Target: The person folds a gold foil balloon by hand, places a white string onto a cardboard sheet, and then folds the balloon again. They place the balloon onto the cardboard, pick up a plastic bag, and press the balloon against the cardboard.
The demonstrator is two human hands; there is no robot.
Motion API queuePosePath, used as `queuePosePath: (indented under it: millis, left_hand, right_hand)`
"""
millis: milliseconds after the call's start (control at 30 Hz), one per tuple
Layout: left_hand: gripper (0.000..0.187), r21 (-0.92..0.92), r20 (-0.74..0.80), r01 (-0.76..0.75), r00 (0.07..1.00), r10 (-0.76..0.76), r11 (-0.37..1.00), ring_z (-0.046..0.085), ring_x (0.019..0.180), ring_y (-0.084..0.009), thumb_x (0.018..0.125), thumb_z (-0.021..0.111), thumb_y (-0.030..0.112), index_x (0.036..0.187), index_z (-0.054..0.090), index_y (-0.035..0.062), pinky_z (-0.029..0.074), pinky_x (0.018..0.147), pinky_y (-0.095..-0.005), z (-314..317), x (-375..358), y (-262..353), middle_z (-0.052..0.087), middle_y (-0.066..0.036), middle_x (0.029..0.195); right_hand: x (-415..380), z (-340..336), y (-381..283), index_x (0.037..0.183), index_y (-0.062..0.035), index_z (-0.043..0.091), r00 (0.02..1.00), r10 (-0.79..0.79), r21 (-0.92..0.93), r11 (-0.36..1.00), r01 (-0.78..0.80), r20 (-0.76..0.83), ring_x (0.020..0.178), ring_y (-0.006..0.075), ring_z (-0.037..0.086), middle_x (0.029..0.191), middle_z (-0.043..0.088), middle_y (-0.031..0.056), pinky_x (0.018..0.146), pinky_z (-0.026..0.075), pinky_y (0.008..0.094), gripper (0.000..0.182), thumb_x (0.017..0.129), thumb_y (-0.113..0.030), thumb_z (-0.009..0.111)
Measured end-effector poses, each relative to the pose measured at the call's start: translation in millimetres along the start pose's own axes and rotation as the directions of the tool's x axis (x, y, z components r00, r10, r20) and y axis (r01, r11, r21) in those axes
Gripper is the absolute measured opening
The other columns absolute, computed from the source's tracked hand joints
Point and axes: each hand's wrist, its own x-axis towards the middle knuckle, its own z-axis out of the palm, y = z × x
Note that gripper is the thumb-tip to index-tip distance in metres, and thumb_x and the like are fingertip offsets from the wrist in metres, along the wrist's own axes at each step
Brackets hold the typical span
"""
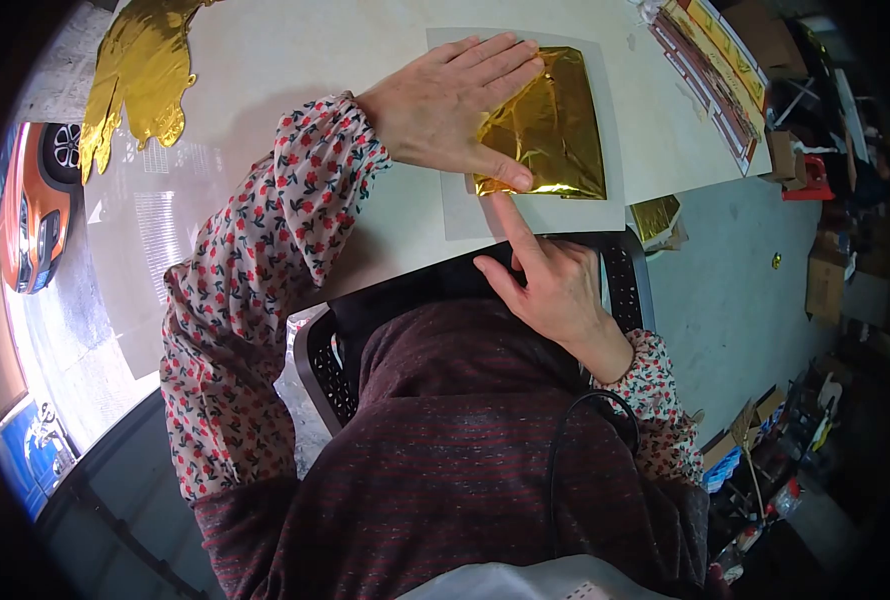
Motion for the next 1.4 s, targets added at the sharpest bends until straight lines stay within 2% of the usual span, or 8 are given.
queuePosePath:
  millis: [267, 567, 667, 867, 1067, 1167, 1267, 1400]
  left_hand:
    - [0.108, -0.005, 0.001, -0.011, 1.0, 0.011, 1.0, 0.018, 0.15, -0.0333, 0.081, 0.056, 0.075, 0.154, 0.023, 0.0027, 0.015, 0.122, -0.0451, 0.3, 2.6, -0.7, 0.021, -0.018, 0.161]
    - [0.113, 0.014, -0.004, 0.009, 1.0, -0.009, 1.0, 0.017, 0.15, -0.0329, 0.077, 0.061, 0.076, 0.155, 0.021, 0.0037, 0.016, 0.122, -0.0456, 5.1, 1.5, -0.3, 0.02, -0.018, 0.161]
    - [0.114, 0.018, -0.004, 0.001, 1.0, -0.001, 1.0, 0.017, 0.15, -0.0328, 0.076, 0.063, 0.075, 0.155, 0.021, 0.0039, 0.016, 0.122, -0.0455, 3.4, 2.2, 0.4, 0.021, -0.018, 0.161]
    - [0.115, 0.003, -0.035, -0.001, 0.999, 0.001, 1.0, 0.02, 0.149, -0.0331, 0.073, 0.067, 0.073, 0.154, 0.023, 0.0033, 0.018, 0.121, -0.0458, 3.9, 1.9, 0.7, 0.024, -0.019, 0.159]
    - [0.116, 0.005, -0.051, -0.019, 0.999, 0.019, 1.0, 0.021, 0.149, -0.0331, 0.072, 0.069, 0.072, 0.154, 0.024, 0.0026, 0.019, 0.12, -0.0462, 5.7, 4.4, -0.8, 0.024, -0.019, 0.159]
    - [0.118, -0.001, -0.041, -0.02, 0.999, 0.02, 1.0, 0.021, 0.149, -0.0332, 0.071, 0.07, 0.071, 0.154, 0.022, 0.0028, 0.019, 0.12, -0.0463, 4.2, 5.2, 0.0, 0.024, -0.019, 0.16]
    - [0.121, 0.056, 0.01, -0.004, 1.0, 0.003, 0.998, 0.017, 0.15, -0.0298, 0.073, 0.057, 0.083, 0.153, 0.023, -0.0004, 0.016, 0.122, -0.0439, 1.8, 5.6, 0.7, 0.023, -0.019, 0.16]
    - [0.119, -0.012, -0.013, -0.013, 1.0, 0.013, 1.0, 0.019, 0.149, -0.0329, 0.071, 0.07, 0.071, 0.155, 0.019, 0.004, 0.018, 0.121, -0.0474, 1.8, 4.0, 0.1, 0.022, -0.018, 0.16]
  right_hand:
    - [0.5, 7.0, -4.8, 0.145, -0.001, 0.043, 0.996, 0.085, 0.05, 0.995, -0.086, 0.019, 0.044, 0.0199, 0.056, 0.055, 0.058, 0.0041, 0.049, 0.048, 0.0319, 0.074, 0.083, -0.019, 0.078]
    - [1.7, 4.6, 0.0, 0.147, -0.0085, 0.043, 0.992, 0.093, 0.024, 0.995, -0.095, 0.087, 0.048, 0.0232, 0.059, 0.058, 0.058, 0.0069, 0.051, 0.049, 0.036, 0.07, 0.085, -0.017, 0.075]
    - [2.0, 1.0, -4.5, 0.146, -0.0103, 0.044, 0.979, 0.147, 0.061, 0.986, -0.157, 0.143, 0.05, 0.0262, 0.059, 0.06, 0.058, 0.0083, 0.053, 0.05, 0.0375, 0.069, 0.085, -0.017, 0.075]
    - [3.9, 1.2, -4.1, 0.143, -0.0107, 0.049, 0.991, 0.082, -0.075, 0.994, -0.075, 0.105, 0.057, 0.0294, 0.063, 0.068, 0.063, 0.0115, 0.057, 0.052, 0.0392, 0.065, 0.084, -0.015, 0.074]
    - [-6.2, 7.2, 1.7, 0.14, -0.0089, 0.052, 1.0, 0.017, -0.049, 0.999, -0.017, -0.008, 0.06, 0.0283, 0.066, 0.071, 0.066, 0.0115, 0.058, 0.053, 0.0376, 0.062, 0.082, -0.01, 0.074]
    - [-6.3, 7.3, 4.2, 0.141, -0.0086, 0.051, 1.0, 0.021, -0.037, 0.999, -0.021, 0.007, 0.059, 0.0281, 0.066, 0.071, 0.065, 0.0116, 0.058, 0.053, 0.0376, 0.063, 0.082, -0.009, 0.074]
    - [-3.0, 5.9, 2.5, 0.141, -0.0087, 0.05, 0.998, 0.049, -0.054, 0.997, -0.046, 0.044, 0.058, 0.028, 0.065, 0.069, 0.064, 0.0112, 0.057, 0.053, 0.0377, 0.064, 0.082, -0.01, 0.074]
    - [-2.5, 5.8, 1.8, 0.141, -0.0091, 0.05, 0.995, 0.064, -0.1, 0.993, -0.057, 0.077, 0.056, 0.0279, 0.063, 0.065, 0.06, 0.0097, 0.056, 0.052, 0.0381, 0.064, 0.082, -0.01, 0.074]
